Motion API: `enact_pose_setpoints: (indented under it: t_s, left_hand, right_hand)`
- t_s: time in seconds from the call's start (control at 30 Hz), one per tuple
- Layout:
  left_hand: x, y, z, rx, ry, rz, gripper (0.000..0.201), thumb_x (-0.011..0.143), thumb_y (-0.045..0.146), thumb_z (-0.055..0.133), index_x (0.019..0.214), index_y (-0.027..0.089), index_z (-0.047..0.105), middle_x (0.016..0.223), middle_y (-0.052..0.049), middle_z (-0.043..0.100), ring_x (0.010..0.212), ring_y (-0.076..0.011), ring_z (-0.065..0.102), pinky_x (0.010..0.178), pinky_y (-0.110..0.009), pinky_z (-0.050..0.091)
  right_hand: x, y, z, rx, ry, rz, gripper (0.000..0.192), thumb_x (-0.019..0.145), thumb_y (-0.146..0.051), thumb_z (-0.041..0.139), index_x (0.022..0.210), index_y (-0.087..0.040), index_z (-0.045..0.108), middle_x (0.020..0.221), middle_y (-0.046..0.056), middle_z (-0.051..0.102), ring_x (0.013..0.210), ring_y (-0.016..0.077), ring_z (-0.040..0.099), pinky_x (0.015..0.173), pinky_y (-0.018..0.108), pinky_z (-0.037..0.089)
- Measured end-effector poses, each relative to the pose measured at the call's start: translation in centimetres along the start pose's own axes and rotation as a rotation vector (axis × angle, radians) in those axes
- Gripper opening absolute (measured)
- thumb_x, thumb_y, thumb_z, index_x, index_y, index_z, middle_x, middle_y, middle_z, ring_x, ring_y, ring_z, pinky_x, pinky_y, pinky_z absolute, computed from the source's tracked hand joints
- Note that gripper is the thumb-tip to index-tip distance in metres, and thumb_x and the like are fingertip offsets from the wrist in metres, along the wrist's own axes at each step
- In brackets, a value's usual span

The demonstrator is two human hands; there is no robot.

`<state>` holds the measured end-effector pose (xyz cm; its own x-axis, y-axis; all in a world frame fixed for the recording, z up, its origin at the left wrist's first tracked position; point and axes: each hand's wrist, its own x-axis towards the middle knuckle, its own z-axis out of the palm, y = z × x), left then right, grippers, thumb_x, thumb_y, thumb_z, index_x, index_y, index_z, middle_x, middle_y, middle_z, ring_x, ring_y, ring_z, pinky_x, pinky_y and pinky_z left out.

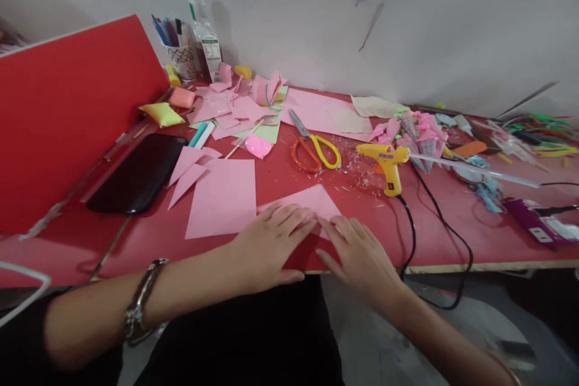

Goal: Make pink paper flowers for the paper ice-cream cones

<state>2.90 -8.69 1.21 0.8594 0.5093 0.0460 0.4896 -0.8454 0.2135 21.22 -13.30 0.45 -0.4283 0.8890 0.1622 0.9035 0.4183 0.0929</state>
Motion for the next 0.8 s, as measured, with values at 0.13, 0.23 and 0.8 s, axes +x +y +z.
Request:
enact_pose_setpoints:
  t_s: [0.13,0.23,0.8]
  left_hand:
    - [0.3,0.1,0.9,-0.010,0.023,-0.006,0.064,0.074,0.048,0.049,0.124,0.010,0.036,0.129,-0.013,0.042,0.120,-0.0259,0.034,0.099,-0.039,0.026]
    - [0.1,-0.5,1.0,-0.019,-0.007,0.014,0.067,0.075,0.052,0.045,0.126,0.010,0.034,0.130,-0.013,0.040,0.120,-0.0259,0.034,0.098,-0.039,0.026]
    - [-0.2,1.0,1.4,-0.025,0.051,-0.012,0.071,0.070,0.056,0.048,0.120,0.006,0.042,0.122,-0.014,0.048,0.112,-0.0288,0.040,0.096,-0.046,0.027]
  right_hand:
    - [-0.6,-0.9,-0.2,0.102,-0.025,0.002,0.038,0.078,-0.037,0.047,0.105,-0.012,0.054,0.088,0.012,0.059,0.080,0.0232,0.053,0.067,0.037,0.044]
    - [-1.0,0.1,-0.1,0.162,-0.057,-0.088,0.052,0.073,-0.044,0.051,0.117,-0.017,0.045,0.115,0.013,0.050,0.107,0.0265,0.043,0.084,0.043,0.038]
    - [-0.5,-1.8,0.7,0.267,0.114,-0.207,0.024,0.087,-0.019,0.034,0.085,-0.017,0.057,0.080,0.003,0.060,0.076,0.0142,0.048,0.069,0.029,0.028]
